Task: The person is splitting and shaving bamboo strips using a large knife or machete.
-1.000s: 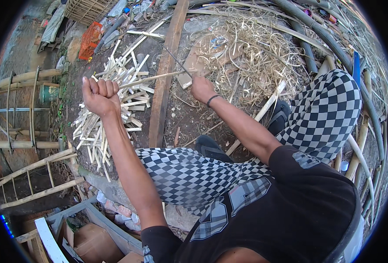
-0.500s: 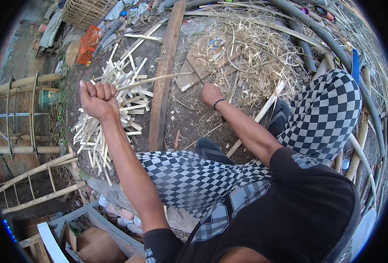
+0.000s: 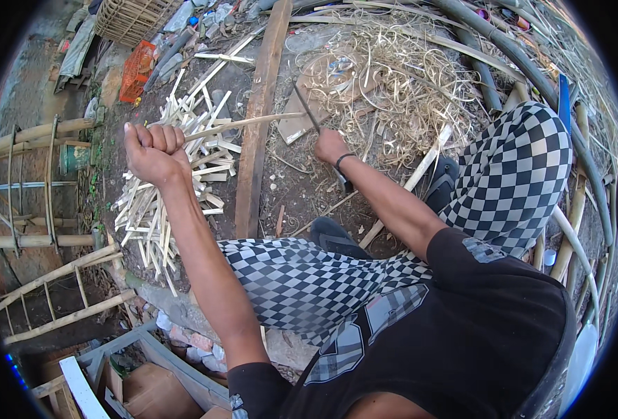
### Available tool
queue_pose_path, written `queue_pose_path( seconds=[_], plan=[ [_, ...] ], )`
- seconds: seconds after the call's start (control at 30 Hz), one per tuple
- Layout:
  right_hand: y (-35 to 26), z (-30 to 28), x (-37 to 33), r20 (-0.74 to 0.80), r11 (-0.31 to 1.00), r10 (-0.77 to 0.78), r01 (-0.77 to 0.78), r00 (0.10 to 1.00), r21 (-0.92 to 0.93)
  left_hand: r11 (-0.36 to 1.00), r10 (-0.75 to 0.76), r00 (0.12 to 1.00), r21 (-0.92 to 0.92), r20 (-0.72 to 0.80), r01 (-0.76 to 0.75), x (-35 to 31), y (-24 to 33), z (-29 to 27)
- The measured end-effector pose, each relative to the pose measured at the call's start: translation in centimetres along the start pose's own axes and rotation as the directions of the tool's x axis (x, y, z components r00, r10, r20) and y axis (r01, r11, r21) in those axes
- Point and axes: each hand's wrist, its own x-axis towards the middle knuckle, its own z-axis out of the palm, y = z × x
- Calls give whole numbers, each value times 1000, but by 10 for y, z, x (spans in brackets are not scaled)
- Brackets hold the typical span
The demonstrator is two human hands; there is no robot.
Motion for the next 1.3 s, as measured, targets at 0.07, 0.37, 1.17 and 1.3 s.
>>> queue_pose_path(
  seconds=[0.07, 0.37, 1.17, 1.3],
  plan=[
    [-12, -2, 7, -114, 993, -73, 83, 991, 80, 999, 1, 1000, -41, -12, -1, 7, -11, 22],
    [-1, -24, -32, 42, 996, 88, -89, 995, 24, 987, -81, 972, -121, 221, 109, 10, 4, -36],
    [-171, -103, -102, -12, 893, -407, 401, 913, 205, 983, -119, 921, -86, 370, 162, 8, 7, -48],
    [-113, -66, -75, -140, 908, -337, 360, 931, 214, 985, -129, 939, -65, 318, 157, 5, 7, -33]
  ],
)
